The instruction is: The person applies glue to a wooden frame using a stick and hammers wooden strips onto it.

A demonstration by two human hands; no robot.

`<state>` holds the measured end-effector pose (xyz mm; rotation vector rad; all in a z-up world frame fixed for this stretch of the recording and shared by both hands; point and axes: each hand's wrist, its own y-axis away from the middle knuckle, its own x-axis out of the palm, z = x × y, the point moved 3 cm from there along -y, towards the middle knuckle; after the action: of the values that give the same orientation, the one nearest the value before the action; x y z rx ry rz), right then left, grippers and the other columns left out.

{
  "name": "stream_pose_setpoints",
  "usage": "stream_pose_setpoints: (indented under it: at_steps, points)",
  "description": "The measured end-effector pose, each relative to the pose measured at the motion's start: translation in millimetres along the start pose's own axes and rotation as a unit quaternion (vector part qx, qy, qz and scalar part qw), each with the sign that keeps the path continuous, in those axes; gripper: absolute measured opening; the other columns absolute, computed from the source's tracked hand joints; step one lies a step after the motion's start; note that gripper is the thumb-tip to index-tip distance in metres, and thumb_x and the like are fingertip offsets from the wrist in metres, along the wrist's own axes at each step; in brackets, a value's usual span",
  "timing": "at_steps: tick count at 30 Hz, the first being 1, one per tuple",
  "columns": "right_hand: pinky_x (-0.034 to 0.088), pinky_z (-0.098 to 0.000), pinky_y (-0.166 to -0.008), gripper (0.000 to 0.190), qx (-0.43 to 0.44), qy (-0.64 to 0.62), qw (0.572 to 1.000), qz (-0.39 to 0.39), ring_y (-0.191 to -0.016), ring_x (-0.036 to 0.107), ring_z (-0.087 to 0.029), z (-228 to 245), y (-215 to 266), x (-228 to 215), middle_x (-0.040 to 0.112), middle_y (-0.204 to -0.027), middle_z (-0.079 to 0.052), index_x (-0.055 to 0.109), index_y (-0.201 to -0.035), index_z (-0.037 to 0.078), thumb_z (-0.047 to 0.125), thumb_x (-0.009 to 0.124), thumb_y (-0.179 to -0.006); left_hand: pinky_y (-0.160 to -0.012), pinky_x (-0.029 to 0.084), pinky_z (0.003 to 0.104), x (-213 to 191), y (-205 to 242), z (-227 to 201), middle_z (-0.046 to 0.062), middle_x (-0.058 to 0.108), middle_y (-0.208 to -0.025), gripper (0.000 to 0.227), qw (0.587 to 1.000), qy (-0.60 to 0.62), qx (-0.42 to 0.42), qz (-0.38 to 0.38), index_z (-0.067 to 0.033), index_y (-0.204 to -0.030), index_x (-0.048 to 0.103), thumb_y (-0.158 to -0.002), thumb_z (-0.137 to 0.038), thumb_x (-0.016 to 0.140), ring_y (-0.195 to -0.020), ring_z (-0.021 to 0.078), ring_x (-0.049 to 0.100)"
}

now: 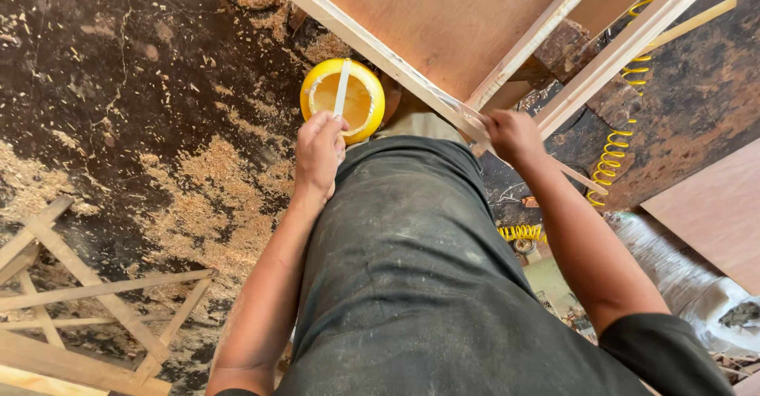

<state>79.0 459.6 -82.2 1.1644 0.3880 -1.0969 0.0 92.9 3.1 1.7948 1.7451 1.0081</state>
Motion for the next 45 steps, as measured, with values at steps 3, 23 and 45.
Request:
stream_pose_setpoints:
  at_steps: [3,23,45]
  points:
    - [0.053,-0.0489,-0.064,0.034,0.001,-0.071,0.997,-0.040,-0.068,0.065,-0.041,33.7,-36.7,-22.1,0.066,-0.075,-0.023,0.074,-0.085,0.003,0.031,0.067,-0.103,-0.045,0.028,0.022,1.7,0.5,-4.8,-0.005,0.043,-0.062,0.018,1.000,-0.010,-0.006,-0.012,-0.0032,-0.088,0.059,-0.101,-0.015,0.053,-0.051,0.0043,0.037]
    - [0.056,-0.0513,-0.066,0.031,0.105,-0.274,0.921,-0.255,-0.072,0.073,-0.042,104.0,-353.2,-71.8,0.071,-0.081,-0.024,0.064,-0.097,0.001,0.028,0.050,-0.099,-0.045,0.029,0.023,-18.9,40.9,-58.1,-0.002,0.043,-0.062,0.016,0.987,0.091,0.020,-0.135,0.0009,-0.093,0.058,-0.100,-0.009,0.048,-0.051,0.0063,0.036]
    - [0.050,-0.0556,-0.063,0.029,0.198,-0.223,0.885,-0.357,-0.075,0.068,-0.045,201.0,-398.4,-39.4,0.071,-0.081,-0.026,0.070,-0.086,0.003,0.025,0.054,-0.097,-0.044,0.030,0.023,-132.4,-0.7,-183.4,-0.001,0.045,-0.065,0.011,0.995,0.056,0.039,-0.076,0.0008,-0.096,0.056,-0.093,-0.003,0.045,-0.050,0.0070,0.036]
